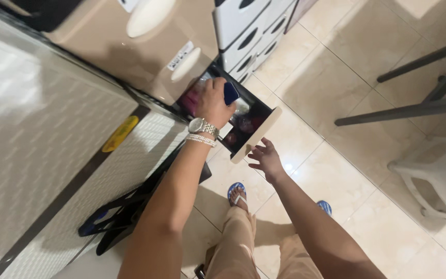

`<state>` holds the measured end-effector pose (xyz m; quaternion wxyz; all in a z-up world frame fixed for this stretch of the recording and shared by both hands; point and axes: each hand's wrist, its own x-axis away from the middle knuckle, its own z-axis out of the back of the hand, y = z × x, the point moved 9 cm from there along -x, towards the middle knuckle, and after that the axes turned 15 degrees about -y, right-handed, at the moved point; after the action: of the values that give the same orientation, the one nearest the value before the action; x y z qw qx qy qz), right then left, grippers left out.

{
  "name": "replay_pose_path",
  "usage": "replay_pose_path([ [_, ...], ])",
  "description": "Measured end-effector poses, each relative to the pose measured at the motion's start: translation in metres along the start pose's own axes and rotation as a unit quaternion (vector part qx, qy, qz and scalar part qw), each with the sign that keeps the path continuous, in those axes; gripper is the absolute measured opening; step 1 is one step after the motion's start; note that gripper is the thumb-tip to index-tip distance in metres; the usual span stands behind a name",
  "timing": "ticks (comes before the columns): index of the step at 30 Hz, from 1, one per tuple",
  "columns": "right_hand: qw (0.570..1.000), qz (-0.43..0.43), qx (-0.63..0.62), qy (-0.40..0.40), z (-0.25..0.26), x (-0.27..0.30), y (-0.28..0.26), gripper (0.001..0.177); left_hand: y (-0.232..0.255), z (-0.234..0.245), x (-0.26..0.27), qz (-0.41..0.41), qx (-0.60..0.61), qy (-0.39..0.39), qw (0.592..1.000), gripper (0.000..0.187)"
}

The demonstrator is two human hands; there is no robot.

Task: The person selects a pearl bracelet from a jewelry stand and puts it on the left wrist. They then open a drawer, take out a watch box, remove a watch, and fasten it on the same wrist. Next, they open a ring box, place a ring on the left ring finger, and later add a gold bangle to the wrist.

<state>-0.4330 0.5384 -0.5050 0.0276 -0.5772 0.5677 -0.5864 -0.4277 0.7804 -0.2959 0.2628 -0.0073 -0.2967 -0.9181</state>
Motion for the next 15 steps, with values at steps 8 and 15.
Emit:
replay_pose_path([
  [8,0.997,0.015,0.067,0.021,-0.042,-0.091,-0.025,0.093,0.037,0.057,0.043,-0.048,0.035,0.022,0.998,0.065],
  [15,0.899,0.33,0.162,-0.238,-0.125,-0.146,-0.079,0.058,0.028,0.053,0.076,0.009,0.032,-0.074,0.997,0.063],
])
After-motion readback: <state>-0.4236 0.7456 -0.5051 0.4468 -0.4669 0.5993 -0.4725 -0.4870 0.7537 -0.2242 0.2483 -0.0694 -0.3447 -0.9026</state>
